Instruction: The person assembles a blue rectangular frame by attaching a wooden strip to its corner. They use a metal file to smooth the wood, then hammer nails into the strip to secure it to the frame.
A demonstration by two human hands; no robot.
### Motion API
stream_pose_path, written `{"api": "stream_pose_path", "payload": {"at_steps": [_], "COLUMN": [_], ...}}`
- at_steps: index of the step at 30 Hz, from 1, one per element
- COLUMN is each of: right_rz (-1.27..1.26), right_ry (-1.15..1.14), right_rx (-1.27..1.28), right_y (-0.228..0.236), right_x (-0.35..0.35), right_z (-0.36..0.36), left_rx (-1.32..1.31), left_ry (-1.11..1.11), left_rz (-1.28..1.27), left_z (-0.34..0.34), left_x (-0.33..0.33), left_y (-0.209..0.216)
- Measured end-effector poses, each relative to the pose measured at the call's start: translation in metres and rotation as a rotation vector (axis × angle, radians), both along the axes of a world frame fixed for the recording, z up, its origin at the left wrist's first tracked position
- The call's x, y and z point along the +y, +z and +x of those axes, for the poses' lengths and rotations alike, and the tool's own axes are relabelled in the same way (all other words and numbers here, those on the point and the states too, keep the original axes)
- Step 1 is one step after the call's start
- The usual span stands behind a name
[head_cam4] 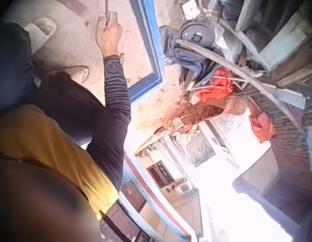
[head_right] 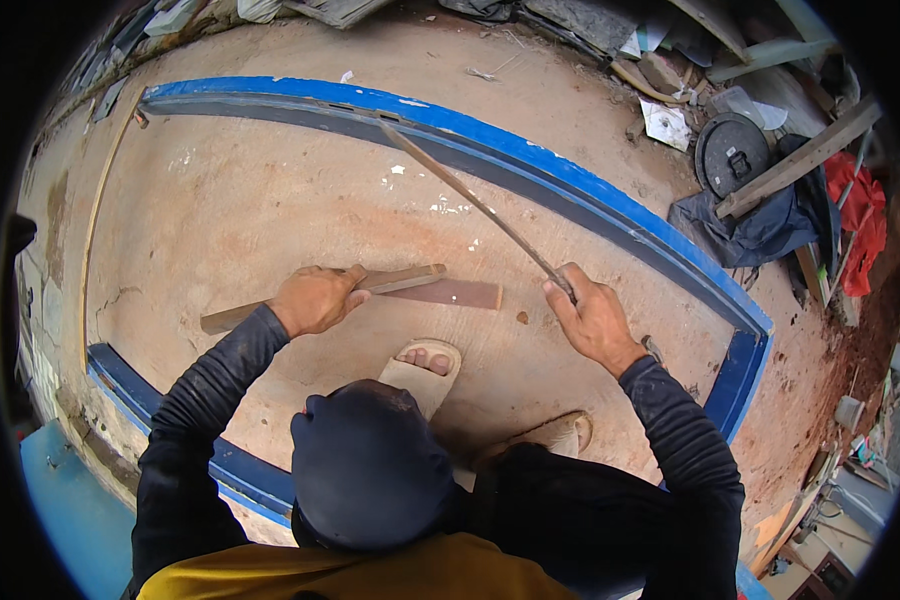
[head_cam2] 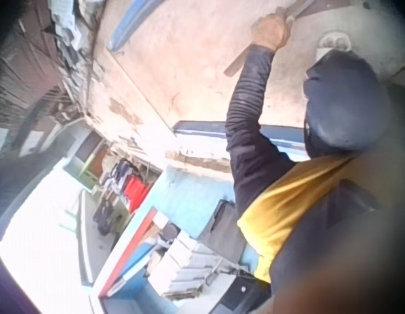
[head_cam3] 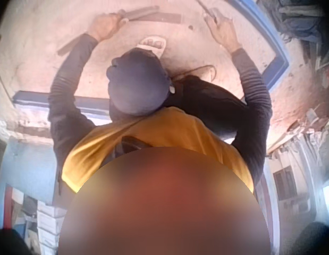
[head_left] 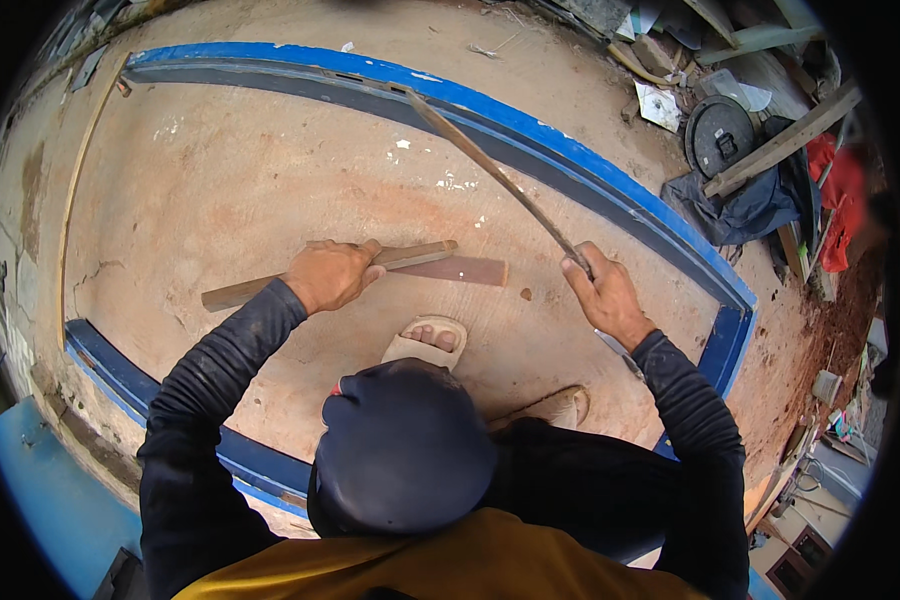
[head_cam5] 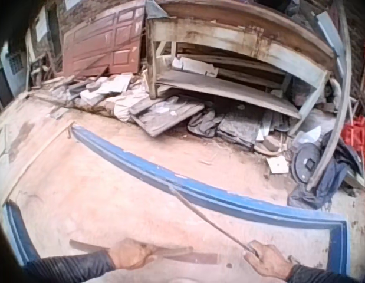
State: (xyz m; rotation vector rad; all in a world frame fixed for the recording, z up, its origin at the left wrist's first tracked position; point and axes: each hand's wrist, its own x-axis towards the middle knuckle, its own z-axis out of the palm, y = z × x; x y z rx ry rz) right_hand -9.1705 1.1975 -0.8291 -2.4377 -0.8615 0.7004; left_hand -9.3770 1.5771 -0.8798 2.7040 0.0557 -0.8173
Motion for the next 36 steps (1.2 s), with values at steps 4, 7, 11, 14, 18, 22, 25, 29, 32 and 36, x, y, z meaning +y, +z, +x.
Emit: {"api": "stream_pose_path", "payload": {"at_steps": [4, 7, 11, 14, 18, 22, 25, 29, 32, 36], "right_rz": [0.077, -0.002, -0.145, -0.138, -0.074, 0.044, 0.124, 0.099, 0.055, 0.089], "right_ry": [-0.065, -0.128, -0.029, 0.013, 0.041, -0.001, -0.027, -0.031, -0.048, -0.072], "right_rx": [0.091, 0.079, 0.057, 0.066, -0.014, -0.003, -0.001, 0.003, 0.058, 0.105], "right_y": [-0.069, -0.115, -0.162, -0.178, -0.174, -0.155, -0.143, -0.14, -0.14, -0.142], "right_x": [0.024, 0.027, 0.03, 0.042, 0.085, 0.115, 0.103, 0.066, 0.054, 0.06], "right_z": [-0.05, -0.074, -0.067, -0.052, -0.022, -0.009, -0.019, -0.04, -0.052, -0.06], "left_rx": [-0.021, 0.003, 0.068, 0.096, 0.01, -0.105, -0.135, -0.014, -0.05, -0.031], "left_ry": [0.105, 0.19, 0.313, 0.368, 0.417, 0.39, 0.28, 0.131, 0.084, 0.042], "left_rz": [-0.06, -0.047, -0.067, -0.066, -0.045, -0.003, 0.082, 0.166, 0.154, 0.184], "left_z": [-0.015, -0.036, -0.07, -0.088, -0.087, -0.051, -0.01, 0.032, 0.043, 0.052], "left_x": [-0.03, -0.033, -0.022, -0.014, -0.016, -0.019, -0.012, -0.007, -0.006, -0.012], "left_y": [-0.019, -0.026, -0.014, 0.0, 0.007, -0.005, -0.012, -0.014, -0.01, 0.002]}}
